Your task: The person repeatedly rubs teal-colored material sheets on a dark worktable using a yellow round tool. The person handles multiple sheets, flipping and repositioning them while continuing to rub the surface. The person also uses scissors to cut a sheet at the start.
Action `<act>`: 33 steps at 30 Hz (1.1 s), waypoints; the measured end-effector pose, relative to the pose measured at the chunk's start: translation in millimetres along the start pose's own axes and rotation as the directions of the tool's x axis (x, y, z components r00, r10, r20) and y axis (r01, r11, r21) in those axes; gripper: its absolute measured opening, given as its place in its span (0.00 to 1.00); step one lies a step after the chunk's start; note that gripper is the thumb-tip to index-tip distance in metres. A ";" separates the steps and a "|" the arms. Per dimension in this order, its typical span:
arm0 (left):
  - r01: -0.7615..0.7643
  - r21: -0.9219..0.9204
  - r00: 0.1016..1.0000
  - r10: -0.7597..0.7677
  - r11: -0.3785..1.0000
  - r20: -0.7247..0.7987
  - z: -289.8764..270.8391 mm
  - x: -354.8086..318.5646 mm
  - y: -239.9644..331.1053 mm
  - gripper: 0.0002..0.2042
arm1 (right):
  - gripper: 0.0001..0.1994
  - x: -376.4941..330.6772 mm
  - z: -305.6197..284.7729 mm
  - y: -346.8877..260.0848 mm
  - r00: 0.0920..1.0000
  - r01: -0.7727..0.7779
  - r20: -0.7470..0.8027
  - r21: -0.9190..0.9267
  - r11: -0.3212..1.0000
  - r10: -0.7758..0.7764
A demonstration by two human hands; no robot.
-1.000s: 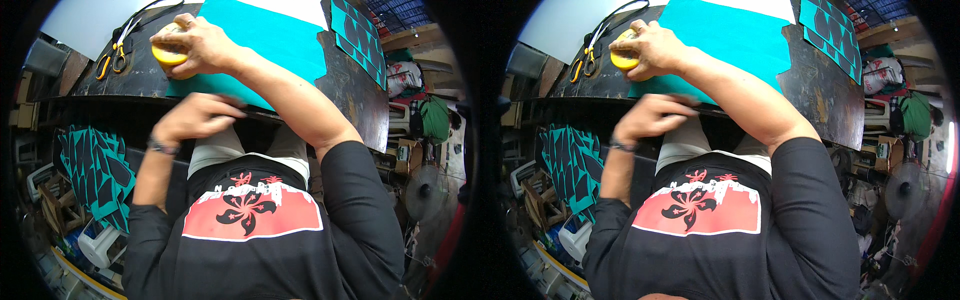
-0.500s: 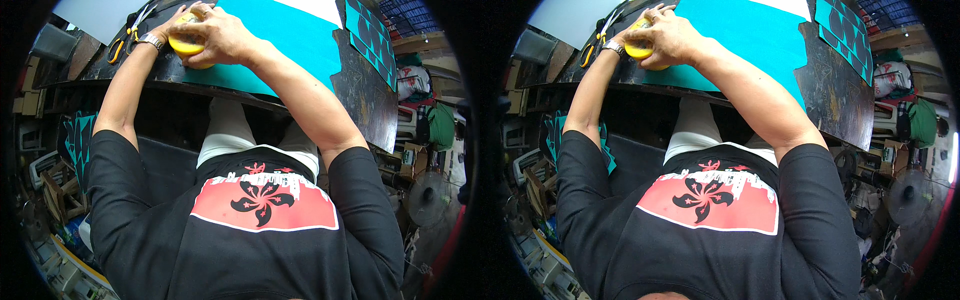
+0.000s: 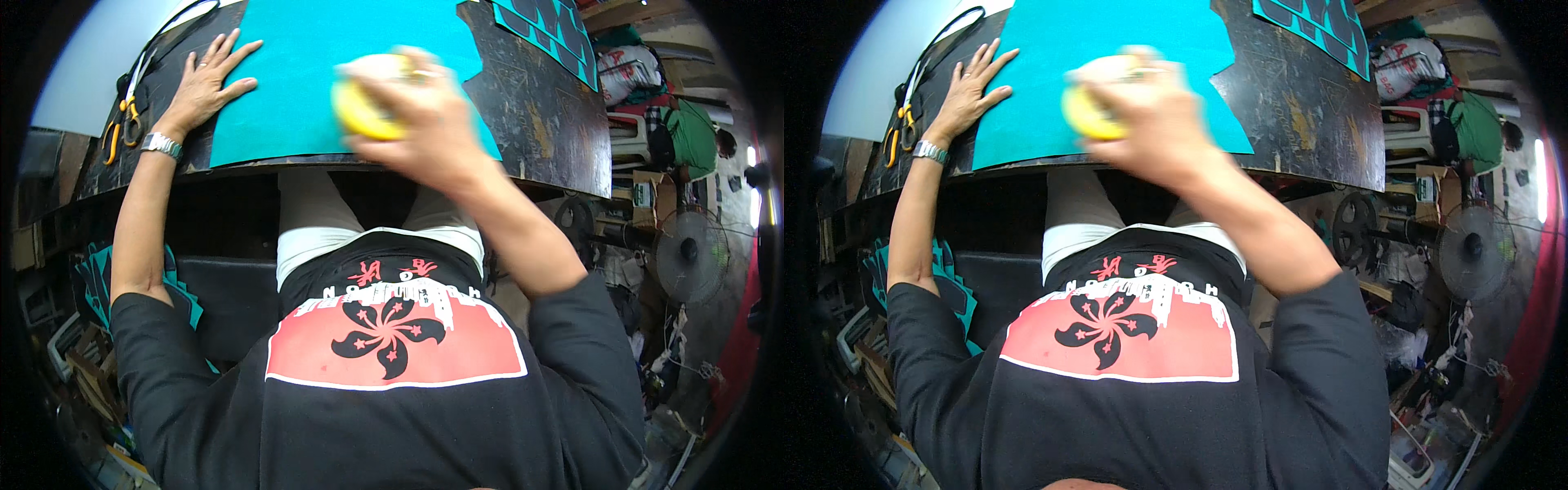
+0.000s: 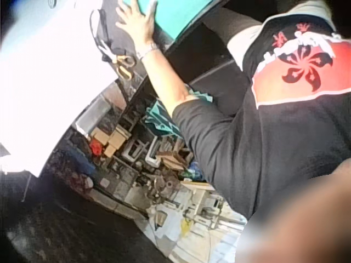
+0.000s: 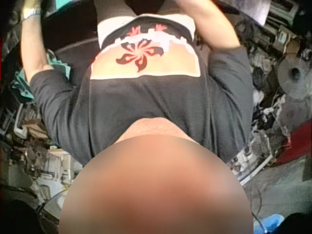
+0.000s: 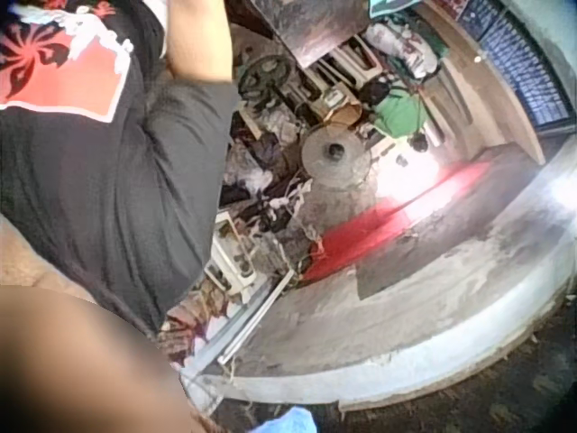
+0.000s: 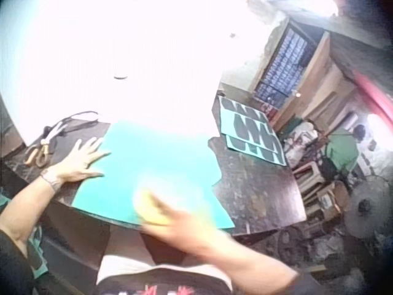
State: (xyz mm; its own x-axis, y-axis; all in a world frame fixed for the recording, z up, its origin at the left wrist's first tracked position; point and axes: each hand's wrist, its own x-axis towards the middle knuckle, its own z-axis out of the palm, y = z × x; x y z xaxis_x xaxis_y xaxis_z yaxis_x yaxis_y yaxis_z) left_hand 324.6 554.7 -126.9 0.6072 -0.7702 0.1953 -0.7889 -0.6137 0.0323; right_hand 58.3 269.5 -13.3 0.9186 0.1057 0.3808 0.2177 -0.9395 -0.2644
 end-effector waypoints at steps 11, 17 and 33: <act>0.205 -0.108 0.978 -0.207 0.973 -0.005 5.8 6.1 28.4 0.22 | 0.33 -17.9 -27.8 37.7 0.974 -0.212 -0.149 -0.363 0.907 0.168; 0.221 -0.062 0.973 -0.225 0.973 -0.048 3.9 4.9 36.3 0.22 | 0.32 36.9 -24.2 18.9 0.991 -0.126 -0.012 -0.351 0.928 0.130; 0.160 0.046 0.987 -0.159 0.986 -0.033 4.4 -0.5 34.3 0.31 | 0.36 67.6 61.1 -60.7 0.990 0.023 -0.140 0.110 0.994 -0.007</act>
State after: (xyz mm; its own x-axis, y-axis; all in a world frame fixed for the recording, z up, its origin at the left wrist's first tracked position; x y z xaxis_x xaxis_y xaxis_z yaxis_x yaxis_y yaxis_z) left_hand 297.6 533.4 -130.2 0.7211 -0.6569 0.2202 -0.6763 -0.7364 0.0176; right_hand 127.4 353.6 -25.6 0.8618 0.0655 0.5030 0.2734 -0.8953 -0.3518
